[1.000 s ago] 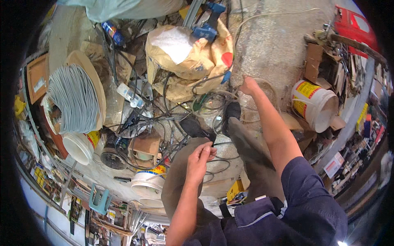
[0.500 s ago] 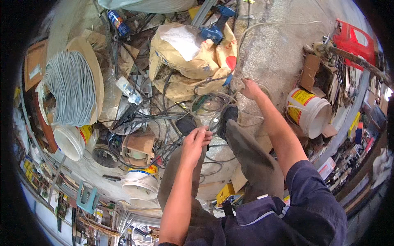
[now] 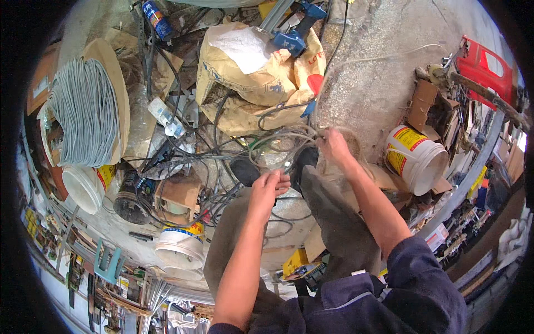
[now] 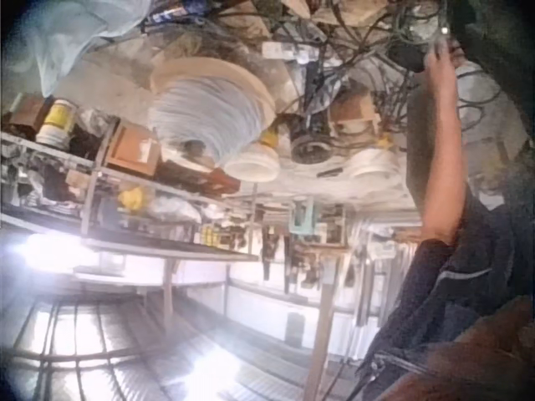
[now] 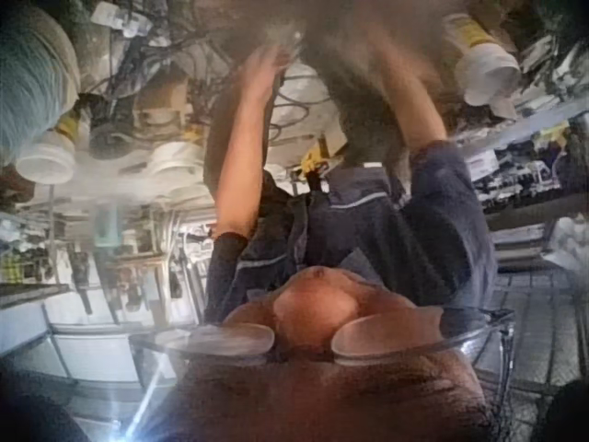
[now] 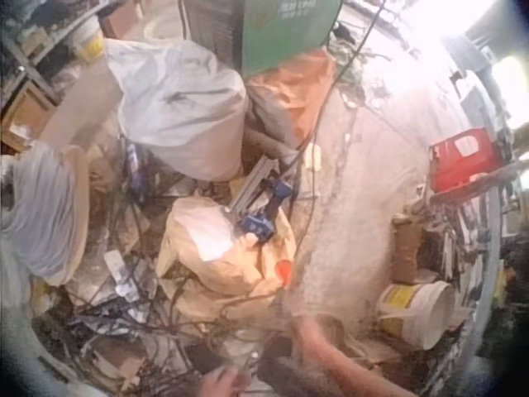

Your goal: The person uses a cordless drill to fasten screws into a wooden tabletop, then flips the table and uses a nail gun to attach a black trim strip along the edge. The person also uses a manual hand tool to tighten a handle on the tabletop.

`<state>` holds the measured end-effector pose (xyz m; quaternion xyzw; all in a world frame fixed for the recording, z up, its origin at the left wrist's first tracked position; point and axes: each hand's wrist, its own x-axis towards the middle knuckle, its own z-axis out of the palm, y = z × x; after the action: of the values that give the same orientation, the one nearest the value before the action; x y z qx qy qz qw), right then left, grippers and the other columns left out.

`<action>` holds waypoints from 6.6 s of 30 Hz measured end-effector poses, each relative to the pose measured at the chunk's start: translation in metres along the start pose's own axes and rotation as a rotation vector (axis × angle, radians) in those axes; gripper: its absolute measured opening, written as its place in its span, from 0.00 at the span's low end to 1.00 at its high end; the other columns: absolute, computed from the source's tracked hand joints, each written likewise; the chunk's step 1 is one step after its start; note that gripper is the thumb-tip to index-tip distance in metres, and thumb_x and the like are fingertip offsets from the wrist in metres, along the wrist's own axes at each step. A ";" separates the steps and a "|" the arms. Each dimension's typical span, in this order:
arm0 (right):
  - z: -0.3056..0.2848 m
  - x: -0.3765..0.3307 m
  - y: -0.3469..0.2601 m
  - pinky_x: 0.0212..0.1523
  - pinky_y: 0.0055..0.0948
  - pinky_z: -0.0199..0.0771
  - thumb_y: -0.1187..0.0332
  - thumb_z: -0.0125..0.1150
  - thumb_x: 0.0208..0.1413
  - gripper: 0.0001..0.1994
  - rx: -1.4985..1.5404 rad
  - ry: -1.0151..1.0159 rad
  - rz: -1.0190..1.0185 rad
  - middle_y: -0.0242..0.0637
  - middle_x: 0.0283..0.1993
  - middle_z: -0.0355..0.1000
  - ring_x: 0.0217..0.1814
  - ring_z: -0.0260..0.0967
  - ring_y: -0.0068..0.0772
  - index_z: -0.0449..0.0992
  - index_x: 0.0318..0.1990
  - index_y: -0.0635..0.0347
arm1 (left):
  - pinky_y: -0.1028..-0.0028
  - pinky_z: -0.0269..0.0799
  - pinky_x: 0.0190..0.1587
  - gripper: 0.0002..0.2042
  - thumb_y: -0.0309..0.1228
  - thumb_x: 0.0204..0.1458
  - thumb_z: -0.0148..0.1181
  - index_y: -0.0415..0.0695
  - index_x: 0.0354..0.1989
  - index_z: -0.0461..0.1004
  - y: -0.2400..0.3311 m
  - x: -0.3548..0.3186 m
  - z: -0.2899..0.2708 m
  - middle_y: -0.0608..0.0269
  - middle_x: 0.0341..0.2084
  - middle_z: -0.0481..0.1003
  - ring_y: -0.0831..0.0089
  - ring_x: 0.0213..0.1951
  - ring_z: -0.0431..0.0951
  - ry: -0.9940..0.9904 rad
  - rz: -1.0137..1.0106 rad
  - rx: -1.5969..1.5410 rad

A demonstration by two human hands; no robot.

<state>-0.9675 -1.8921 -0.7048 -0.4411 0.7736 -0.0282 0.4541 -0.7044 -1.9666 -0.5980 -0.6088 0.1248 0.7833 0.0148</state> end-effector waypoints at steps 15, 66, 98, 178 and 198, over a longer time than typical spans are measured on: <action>-0.103 -0.044 -0.127 0.44 0.43 0.76 0.67 0.60 0.56 0.10 0.420 -0.367 -0.356 0.47 0.34 0.78 0.40 0.77 0.43 0.79 0.37 0.66 | 0.79 0.51 0.15 0.22 0.51 0.71 0.44 0.44 0.51 0.73 0.024 -0.050 -0.057 0.72 0.20 0.64 0.82 0.13 0.56 0.235 -0.039 -0.759; -0.270 -0.362 -0.306 0.24 0.28 0.73 0.69 0.63 0.58 0.11 0.298 -0.314 -0.096 0.32 0.27 0.70 0.22 0.70 0.26 0.70 0.43 0.63 | 0.44 0.69 0.49 0.32 0.55 0.67 0.43 0.30 0.43 0.75 -0.207 -0.357 -0.045 0.28 0.38 0.77 0.31 0.45 0.76 1.240 0.200 -0.261; 0.274 -1.019 -0.641 0.29 0.29 0.72 0.76 0.64 0.50 0.07 -0.011 -1.222 -0.887 0.34 0.27 0.73 0.25 0.71 0.29 0.75 0.37 0.65 | 0.69 0.66 0.37 0.14 0.36 0.68 0.51 0.35 0.47 0.71 -0.839 -0.990 -0.148 0.59 0.30 0.72 0.70 0.31 0.66 2.490 0.511 -1.206; 1.236 -2.378 0.379 0.29 0.36 0.73 0.66 0.57 0.63 0.06 -2.220 -1.819 0.044 0.32 0.27 0.70 0.25 0.69 0.30 0.71 0.35 0.57 | 0.56 0.70 0.61 0.31 0.34 0.44 0.77 0.37 0.54 0.67 -2.191 -1.039 -0.086 0.39 0.68 0.62 0.43 0.63 0.69 2.201 -1.277 -2.048; 1.120 -2.508 0.777 0.36 0.38 0.70 0.59 0.59 0.62 0.10 -2.670 -1.609 0.484 0.30 0.28 0.68 0.28 0.66 0.30 0.70 0.34 0.53 | 0.61 0.78 0.41 0.09 0.26 0.52 0.68 0.37 0.31 0.72 -2.322 -1.048 0.190 0.44 0.50 0.72 0.51 0.42 0.79 2.082 -1.747 -2.351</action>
<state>-0.1653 0.7571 -0.0069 0.2774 0.1450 -0.9495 -0.0226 -0.2072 0.4576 0.0364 0.3746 0.8074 0.4467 0.0909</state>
